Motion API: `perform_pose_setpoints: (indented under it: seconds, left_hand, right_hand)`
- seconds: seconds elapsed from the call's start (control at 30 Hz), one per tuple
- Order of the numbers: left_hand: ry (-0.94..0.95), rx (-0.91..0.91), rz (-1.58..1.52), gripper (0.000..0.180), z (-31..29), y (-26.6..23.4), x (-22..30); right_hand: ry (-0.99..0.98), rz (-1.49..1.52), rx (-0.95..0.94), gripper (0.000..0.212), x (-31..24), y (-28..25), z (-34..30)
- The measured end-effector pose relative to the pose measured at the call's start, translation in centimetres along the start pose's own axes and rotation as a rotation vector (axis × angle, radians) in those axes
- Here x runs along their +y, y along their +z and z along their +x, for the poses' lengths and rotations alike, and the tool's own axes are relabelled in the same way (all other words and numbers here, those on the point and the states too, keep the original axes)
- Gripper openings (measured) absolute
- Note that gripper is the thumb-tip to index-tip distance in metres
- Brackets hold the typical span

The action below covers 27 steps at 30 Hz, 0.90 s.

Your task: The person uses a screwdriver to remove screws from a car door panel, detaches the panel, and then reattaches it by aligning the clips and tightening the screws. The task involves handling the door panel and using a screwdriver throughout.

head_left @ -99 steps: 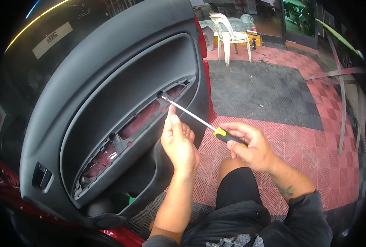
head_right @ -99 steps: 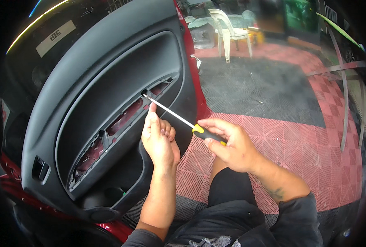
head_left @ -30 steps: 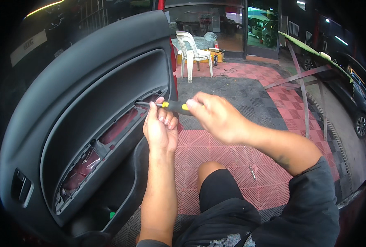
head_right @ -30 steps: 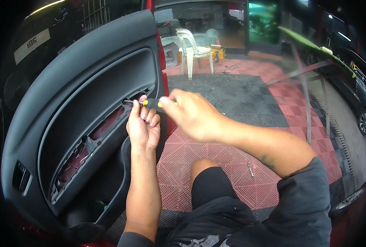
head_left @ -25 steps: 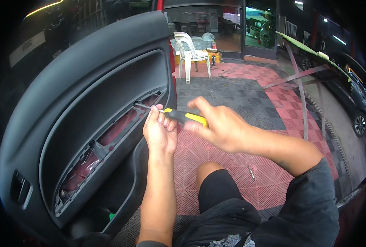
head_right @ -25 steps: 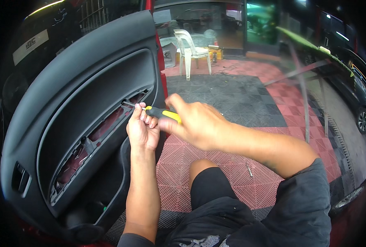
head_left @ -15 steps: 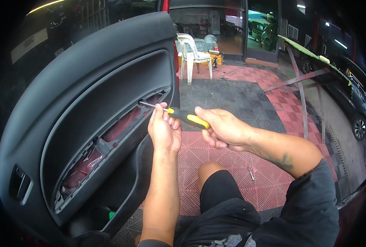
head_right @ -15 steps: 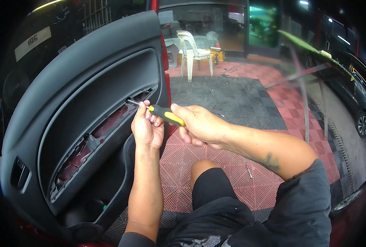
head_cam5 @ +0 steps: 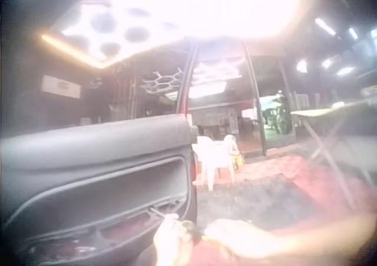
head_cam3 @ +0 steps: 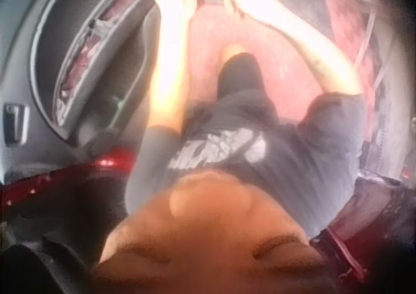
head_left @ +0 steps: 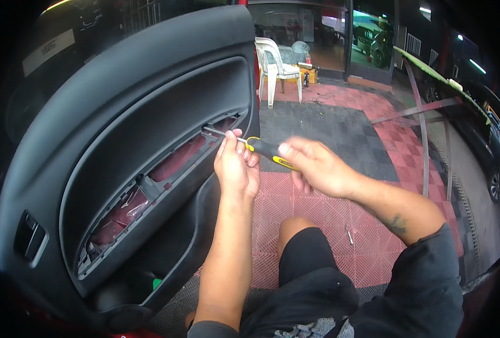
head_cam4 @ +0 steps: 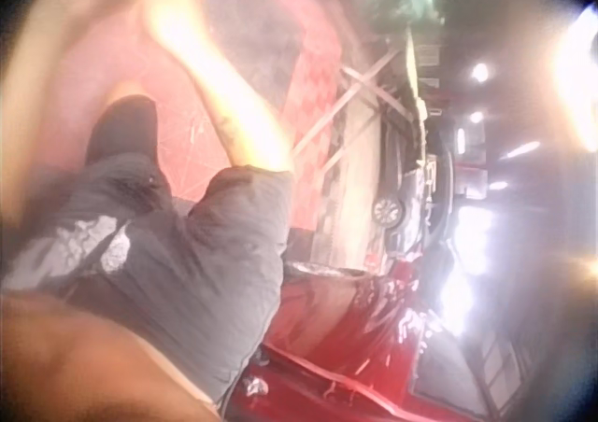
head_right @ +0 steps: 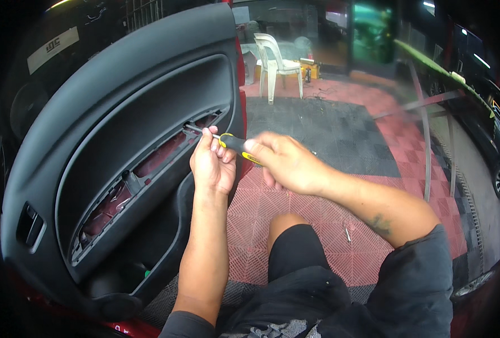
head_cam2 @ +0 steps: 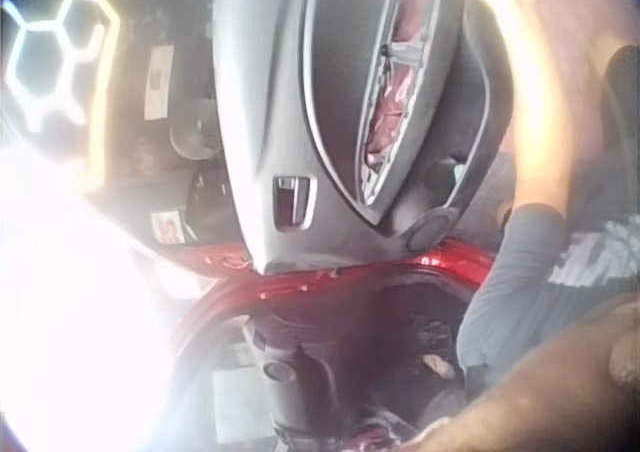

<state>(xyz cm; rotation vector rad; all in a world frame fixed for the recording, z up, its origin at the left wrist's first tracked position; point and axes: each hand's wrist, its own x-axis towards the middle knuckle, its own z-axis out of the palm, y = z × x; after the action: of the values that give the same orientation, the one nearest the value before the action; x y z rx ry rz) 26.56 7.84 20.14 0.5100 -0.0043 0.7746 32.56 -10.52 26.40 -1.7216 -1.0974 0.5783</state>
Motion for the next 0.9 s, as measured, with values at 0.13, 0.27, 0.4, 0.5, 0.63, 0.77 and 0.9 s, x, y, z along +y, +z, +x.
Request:
perform_pose_setpoints:
  seconds: [0.13, 0.27, 0.4, 0.5, 0.63, 0.77, 0.9]
  left_hand:
    - [-0.018, 0.029, 0.008, 0.024, -0.2, 0.4, 0.1]
    - [-0.043, -0.021, -0.035, 0.030, -0.1, 0.4, -0.1]
    - [-0.046, -0.099, -0.038, 0.032, -0.2, 0.0, -0.1]
    - [-0.023, -0.099, -0.041, 0.030, -0.3, 0.3, -0.1]
    - [-0.016, -0.022, 0.035, 0.029, -0.8, 1.0, 0.0]
    - [-0.014, -0.072, 0.006, 0.029, -0.2, 0.4, 0.0]
    - [-0.020, -0.103, -0.004, 0.028, 0.3, 0.0, 0.3]
  right_hand:
    - [-0.973, -1.446, 0.354, 0.043, 0.9, -1.3, 0.1]
    - [-0.924, -1.147, 0.266, 0.044, 1.4, -1.7, 1.5]
    - [-0.071, 0.040, -0.001, 0.047, -1.1, -0.4, 0.8]
    - [-0.599, -0.549, 0.211, 0.043, 0.6, -0.5, 1.9]
    - [-0.834, -1.012, 0.234, 0.038, 0.7, -1.8, 2.5]
    - [-0.552, -0.829, 0.189, 0.034, -0.9, -1.1, 1.7]
    - [-0.575, -0.891, 0.156, 0.039, -1.1, -1.6, 1.3]
